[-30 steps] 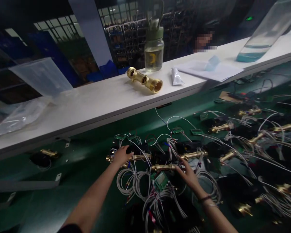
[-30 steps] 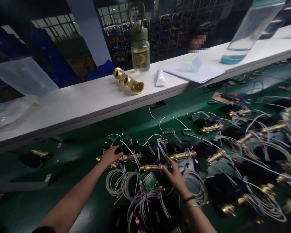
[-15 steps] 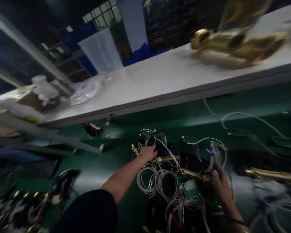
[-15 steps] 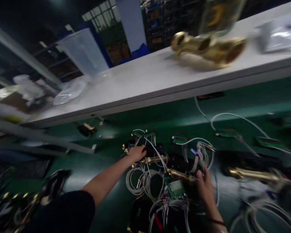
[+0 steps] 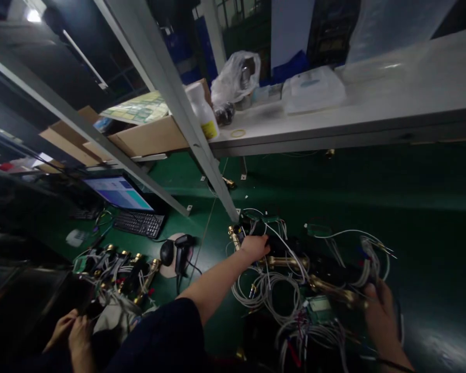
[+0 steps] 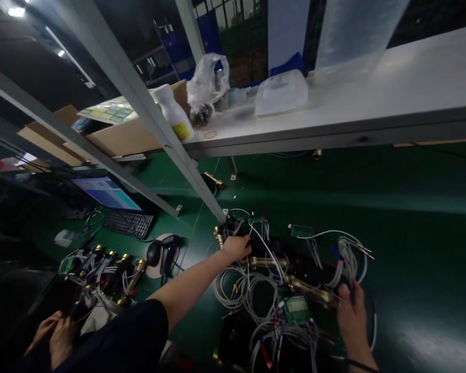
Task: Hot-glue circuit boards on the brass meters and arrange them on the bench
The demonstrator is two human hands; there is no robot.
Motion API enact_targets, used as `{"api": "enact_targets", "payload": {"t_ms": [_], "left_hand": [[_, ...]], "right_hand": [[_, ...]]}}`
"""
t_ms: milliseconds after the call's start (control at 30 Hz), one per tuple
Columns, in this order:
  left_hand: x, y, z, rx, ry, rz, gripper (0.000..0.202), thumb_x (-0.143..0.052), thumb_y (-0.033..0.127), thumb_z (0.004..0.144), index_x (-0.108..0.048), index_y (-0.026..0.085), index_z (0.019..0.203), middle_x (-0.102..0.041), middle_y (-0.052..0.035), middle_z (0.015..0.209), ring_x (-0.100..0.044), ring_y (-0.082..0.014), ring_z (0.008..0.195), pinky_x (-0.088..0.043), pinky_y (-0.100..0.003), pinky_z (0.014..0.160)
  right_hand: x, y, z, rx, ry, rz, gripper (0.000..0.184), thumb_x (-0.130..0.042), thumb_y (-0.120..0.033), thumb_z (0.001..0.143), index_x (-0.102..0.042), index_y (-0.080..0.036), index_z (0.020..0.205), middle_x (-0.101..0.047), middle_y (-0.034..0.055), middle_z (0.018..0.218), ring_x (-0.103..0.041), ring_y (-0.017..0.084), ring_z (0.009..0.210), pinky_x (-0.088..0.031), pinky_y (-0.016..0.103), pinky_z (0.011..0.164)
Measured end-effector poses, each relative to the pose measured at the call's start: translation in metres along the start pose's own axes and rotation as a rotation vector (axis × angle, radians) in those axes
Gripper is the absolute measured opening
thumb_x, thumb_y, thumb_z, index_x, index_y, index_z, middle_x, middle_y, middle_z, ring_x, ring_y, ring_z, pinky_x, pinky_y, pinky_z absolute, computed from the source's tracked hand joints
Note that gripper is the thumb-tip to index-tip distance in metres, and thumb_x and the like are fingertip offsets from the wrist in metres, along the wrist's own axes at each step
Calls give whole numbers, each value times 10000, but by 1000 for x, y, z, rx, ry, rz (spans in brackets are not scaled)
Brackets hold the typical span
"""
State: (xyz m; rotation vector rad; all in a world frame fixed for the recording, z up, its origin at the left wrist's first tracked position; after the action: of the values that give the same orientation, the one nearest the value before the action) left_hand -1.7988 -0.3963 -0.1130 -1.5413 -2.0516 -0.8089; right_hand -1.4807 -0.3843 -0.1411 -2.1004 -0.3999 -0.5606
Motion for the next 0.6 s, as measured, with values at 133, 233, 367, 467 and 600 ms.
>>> {"api": "enact_targets", "payload": {"t_ms": [133, 233, 367, 467, 600], "left_hand": [[-7, -61, -18, -1, 5, -12, 357, -426, 365, 924, -514, 114, 1161, -609, -99, 972, -600, -197, 908, -489, -401, 809], [1, -90, -28, 26, 53, -6, 343, -438, 312, 918, -509, 86, 1166, -607, -121, 976, -589, -225, 951, -461, -424, 857], [2, -89, -80, 74, 247, -7, 517, -450, 264, 901, -343, 61, 1364, -377, -200, 1360, -341, -298, 1281, -290, -441, 1057], [-46, -58, -149, -122, 208, -20, 507, -527, 351, 860, -426, 204, 1335, -369, -85, 1408, -360, -232, 1284, -286, -366, 1093], [-133, -19, -216, -705, 118, 58, 586, -576, 436, 829, -361, 345, 1367, -354, -109, 1409, -400, -289, 1262, -395, -487, 987]], "right_hand": [[-52, -3, -33, 6, -8, 29, 1127, -347, -843, 563, -372, -27, 1339, -422, 188, 1261, -403, 327, 1165, -326, 430, 1011], [-87, -1, -50, 26, -15, 56, 1058, -324, -828, 608, -386, -54, 1326, -434, 166, 1256, -439, 289, 1134, -364, 393, 983], [-117, -1, -59, 64, -48, 90, 948, -354, -776, 683, -416, -76, 1319, -420, 147, 1287, -413, 265, 1187, -352, 372, 1020], [-117, -8, -59, 94, -111, 107, 908, -436, -743, 671, -452, -92, 1304, -407, 132, 1307, -388, 257, 1227, -312, 382, 1071], [-93, -15, -60, 87, -233, 87, 985, -617, -673, 531, -441, -132, 1335, -436, 108, 1289, -414, 281, 1206, -338, 416, 1051]]}}
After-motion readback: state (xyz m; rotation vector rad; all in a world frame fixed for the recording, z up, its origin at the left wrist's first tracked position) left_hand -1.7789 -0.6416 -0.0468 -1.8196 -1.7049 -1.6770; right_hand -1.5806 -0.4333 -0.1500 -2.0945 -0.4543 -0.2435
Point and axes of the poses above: each hand's wrist, its own z-axis towards the middle knuckle, its own x-axis out of the back of the hand, y = z × x, the point moved 5 cm from there along z, towards the middle knuckle
